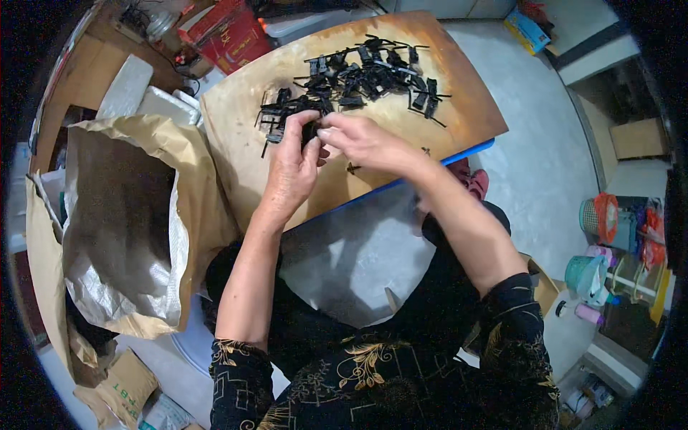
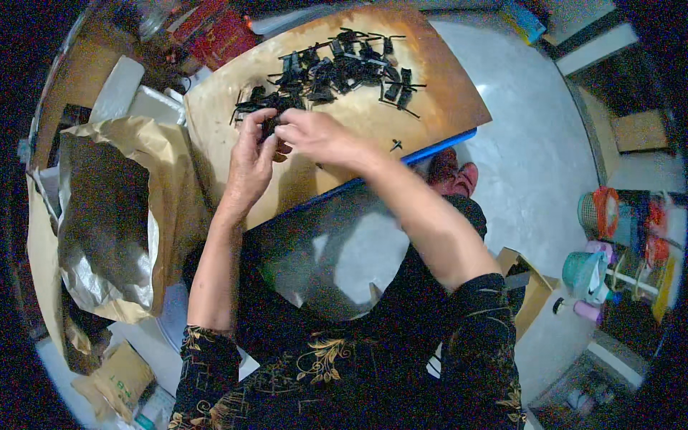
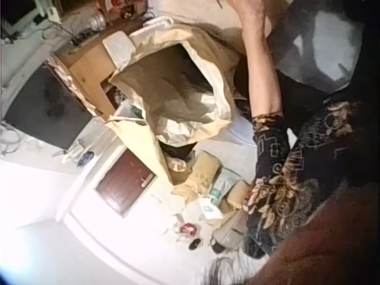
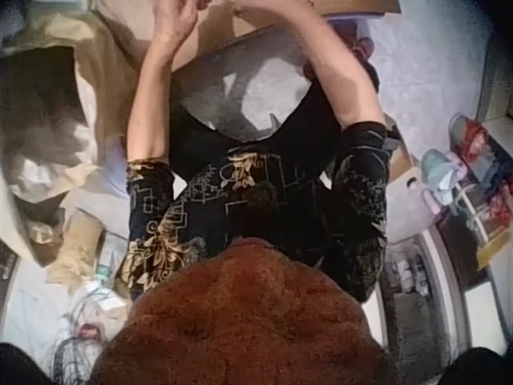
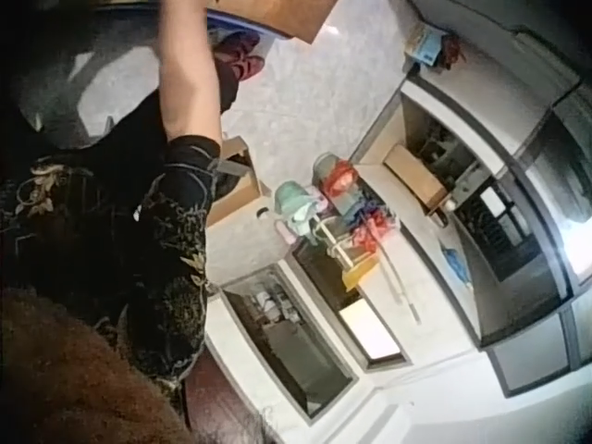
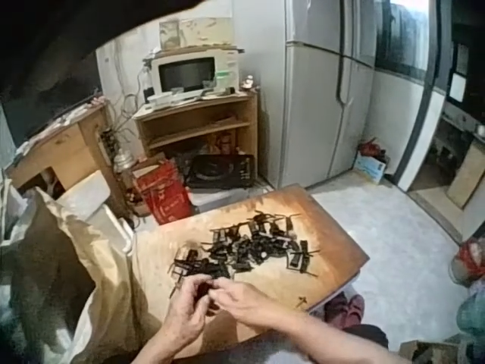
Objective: Sorting and inspecting small black plastic fasteners from a large paper bag into a collection bucket.
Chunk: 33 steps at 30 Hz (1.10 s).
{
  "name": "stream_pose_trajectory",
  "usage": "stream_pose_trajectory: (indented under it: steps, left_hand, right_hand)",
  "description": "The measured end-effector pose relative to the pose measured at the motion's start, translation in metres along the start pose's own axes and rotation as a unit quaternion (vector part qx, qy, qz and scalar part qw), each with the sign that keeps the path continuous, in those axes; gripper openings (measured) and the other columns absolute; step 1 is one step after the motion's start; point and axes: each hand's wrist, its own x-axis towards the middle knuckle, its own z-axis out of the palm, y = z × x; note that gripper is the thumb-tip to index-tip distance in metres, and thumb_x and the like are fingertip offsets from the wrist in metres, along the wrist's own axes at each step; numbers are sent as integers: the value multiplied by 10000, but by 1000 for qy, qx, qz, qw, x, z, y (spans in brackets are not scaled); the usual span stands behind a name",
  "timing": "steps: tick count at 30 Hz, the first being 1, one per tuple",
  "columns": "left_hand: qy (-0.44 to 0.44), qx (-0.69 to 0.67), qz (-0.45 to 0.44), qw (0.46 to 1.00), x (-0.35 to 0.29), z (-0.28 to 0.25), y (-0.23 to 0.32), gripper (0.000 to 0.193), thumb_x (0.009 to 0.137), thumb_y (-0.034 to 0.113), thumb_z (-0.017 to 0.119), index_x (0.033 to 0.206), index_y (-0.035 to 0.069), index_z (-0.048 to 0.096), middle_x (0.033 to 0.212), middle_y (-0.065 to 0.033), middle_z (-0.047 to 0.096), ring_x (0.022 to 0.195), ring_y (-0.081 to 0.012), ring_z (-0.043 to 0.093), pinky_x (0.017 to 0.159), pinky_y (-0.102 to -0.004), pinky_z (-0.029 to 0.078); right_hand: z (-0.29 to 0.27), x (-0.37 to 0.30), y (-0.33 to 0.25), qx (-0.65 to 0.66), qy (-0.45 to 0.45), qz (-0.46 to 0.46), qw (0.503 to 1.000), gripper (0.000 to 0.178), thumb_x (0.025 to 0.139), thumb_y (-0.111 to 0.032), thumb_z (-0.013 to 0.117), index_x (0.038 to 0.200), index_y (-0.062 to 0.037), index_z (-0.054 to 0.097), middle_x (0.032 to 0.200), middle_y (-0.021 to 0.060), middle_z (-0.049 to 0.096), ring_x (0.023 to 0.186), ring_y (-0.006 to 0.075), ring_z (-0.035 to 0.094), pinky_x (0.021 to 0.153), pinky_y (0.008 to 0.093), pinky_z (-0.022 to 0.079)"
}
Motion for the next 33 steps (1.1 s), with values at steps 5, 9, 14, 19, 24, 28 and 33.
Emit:
stream_pose_trajectory:
  steps: [5, 9, 14, 19, 24, 28, 33]
  left_hand:
    - [-40, -188, -104, 976, 12, -9, 10, 338, 900, 28, 376, 1234, 80, 372, 849, -103, 556, 737, -156, 604, 627, -270, 514]
    - [-15, -409, -213, 887, 14, -11, 8, 260, 916, 89, 390, 1175, 79, 403, 867, -134, 570, 782, -254, 620, 686, -309, 537]
    - [-2, -539, -291, 790, 12, -5, -4, 132, 923, 167, 432, 971, 56, 483, 836, -143, 580, 761, -288, 615, 673, -324, 546]
    - [6, -541, -324, 776, 8, -11, -19, 191, 911, 233, 474, 834, 59, 484, 768, -114, 556, 627, -207, 568, 556, -274, 498]
    - [-33, -406, -269, 873, 6, 3, 2, 241, 848, 94, 513, 1069, 13, 462, 767, -82, 564, 589, -141, 553, 475, -215, 422]
    - [-69, -386, -232, 890, 5, -1, 8, 590, 802, 89, 626, 1278, -5, 289, 793, -57, 562, 593, -122, 559, 459, -200, 406]
    - [-89, -420, -215, 877, 8, -16, -1, 581, 797, 174, 656, 1277, 43, 354, 895, -69, 568, 638, -118, 561, 427, -184, 366]
  right_hand:
    - [-87, -38, 59, -293, 215, 87, 928, 307, 781, -254, 597, 980, -33, 521, 826, 166, 598, 743, 269, 592, 650, 380, 463]
    - [-105, -60, 82, -388, 211, 222, 869, 287, 784, -235, 558, 987, -35, 517, 884, 206, 604, 842, 364, 587, 731, 456, 457]
    - [-88, -59, 99, -431, 205, 224, 850, 215, 778, -158, 514, 933, -10, 536, 891, 194, 613, 888, 367, 582, 775, 469, 462]
    - [-70, -48, 81, -456, 175, 174, 855, 177, 775, -196, 518, 858, -45, 556, 832, 187, 600, 827, 362, 583, 701, 468, 464]
    - [-25, -42, 31, -198, 164, -40, 966, 169, 789, -158, 543, 839, 1, 516, 672, 173, 533, 653, 271, 565, 589, 373, 427]
    - [-7, -32, 5, -104, 116, -65, 986, 117, 812, -96, 517, 875, 1, 505, 658, 112, 489, 615, 161, 497, 575, 311, 412]
    - [-2, -23, -5, -97, 71, -74, 990, 128, 820, -70, 505, 924, 4, 513, 717, 111, 546, 660, 166, 534, 609, 306, 431]
